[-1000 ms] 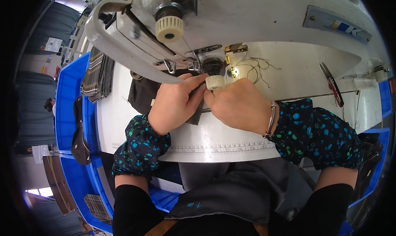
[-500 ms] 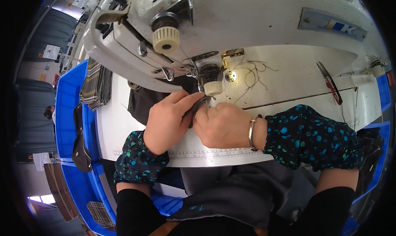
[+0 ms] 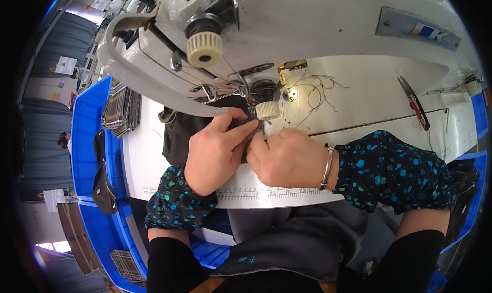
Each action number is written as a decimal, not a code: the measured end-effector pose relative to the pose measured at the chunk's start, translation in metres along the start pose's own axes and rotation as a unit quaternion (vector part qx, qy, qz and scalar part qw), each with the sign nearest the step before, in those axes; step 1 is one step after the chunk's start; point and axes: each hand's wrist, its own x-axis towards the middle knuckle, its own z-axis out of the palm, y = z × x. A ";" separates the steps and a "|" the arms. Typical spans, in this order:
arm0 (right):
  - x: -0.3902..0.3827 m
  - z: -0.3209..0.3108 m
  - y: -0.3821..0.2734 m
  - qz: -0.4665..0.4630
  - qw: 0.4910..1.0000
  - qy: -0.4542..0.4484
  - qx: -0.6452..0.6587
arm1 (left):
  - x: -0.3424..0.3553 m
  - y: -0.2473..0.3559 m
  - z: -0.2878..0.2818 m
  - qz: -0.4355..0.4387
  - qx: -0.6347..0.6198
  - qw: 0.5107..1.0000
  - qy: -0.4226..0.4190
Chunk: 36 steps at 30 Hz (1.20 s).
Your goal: The person uses a sewing machine to stitch a zipper onto a small black pouch. They guide the fabric under the needle, sew along the zipper line, and then remove the finished pouch to place it in a blue bin. The person then picks up another pouch and repeats the sewing process.
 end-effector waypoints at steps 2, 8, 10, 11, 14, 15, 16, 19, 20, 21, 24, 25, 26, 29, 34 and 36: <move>0.000 -0.003 -0.001 -0.021 1.000 -0.014 -0.016 | 0.000 0.002 0.001 0.001 0.010 1.000 0.007; -0.003 -0.006 -0.007 -0.041 0.998 -0.024 -0.038 | -0.002 0.008 0.007 -0.004 0.038 0.999 0.016; -0.003 -0.005 -0.007 -0.044 0.998 -0.022 -0.034 | -0.002 0.009 0.007 -0.006 0.039 0.999 0.017; -0.002 -0.005 -0.006 -0.049 0.998 -0.020 -0.038 | -0.001 0.009 0.007 -0.006 0.041 0.999 0.019; -0.003 -0.004 -0.003 -0.026 0.998 -0.019 -0.050 | 0.002 0.006 0.010 -0.001 0.045 0.999 0.018; -0.002 -0.003 -0.001 -0.015 0.998 -0.017 -0.054 | 0.004 0.003 0.011 0.000 0.050 0.999 0.013; -0.002 -0.002 0.000 -0.012 0.998 -0.023 -0.052 | 0.005 0.002 0.012 0.002 0.055 0.998 0.008; -0.001 0.000 0.004 -0.009 0.998 -0.030 -0.047 | 0.008 0.000 0.014 -0.001 0.058 0.998 0.020; -0.001 0.001 0.004 -0.011 0.999 -0.025 -0.044 | 0.008 -0.001 0.015 -0.003 0.057 0.998 0.024; -0.001 0.001 0.005 -0.014 0.999 -0.020 -0.042 | 0.008 -0.001 0.016 -0.001 0.056 0.998 0.027; 0.000 0.000 0.005 -0.017 0.999 -0.014 -0.043 | 0.008 -0.001 0.017 0.002 0.054 0.998 0.037; 0.000 -0.001 0.006 -0.018 0.999 -0.015 -0.041 | 0.008 -0.002 0.018 0.003 0.054 0.998 0.039; 0.000 -0.001 0.006 -0.019 0.999 -0.017 -0.039 | 0.009 -0.002 0.018 0.003 0.053 0.998 0.041; 0.000 0.001 0.006 -0.019 0.998 -0.021 -0.052 | 0.009 -0.003 0.018 0.005 0.048 0.998 0.044; 0.000 0.008 0.011 -0.004 0.997 -0.002 -0.075 | 0.017 -0.009 0.020 -0.004 0.063 0.997 0.036; 0.000 0.010 0.013 0.011 0.998 -0.006 -0.061 | 0.018 -0.010 0.020 -0.009 0.074 0.997 0.035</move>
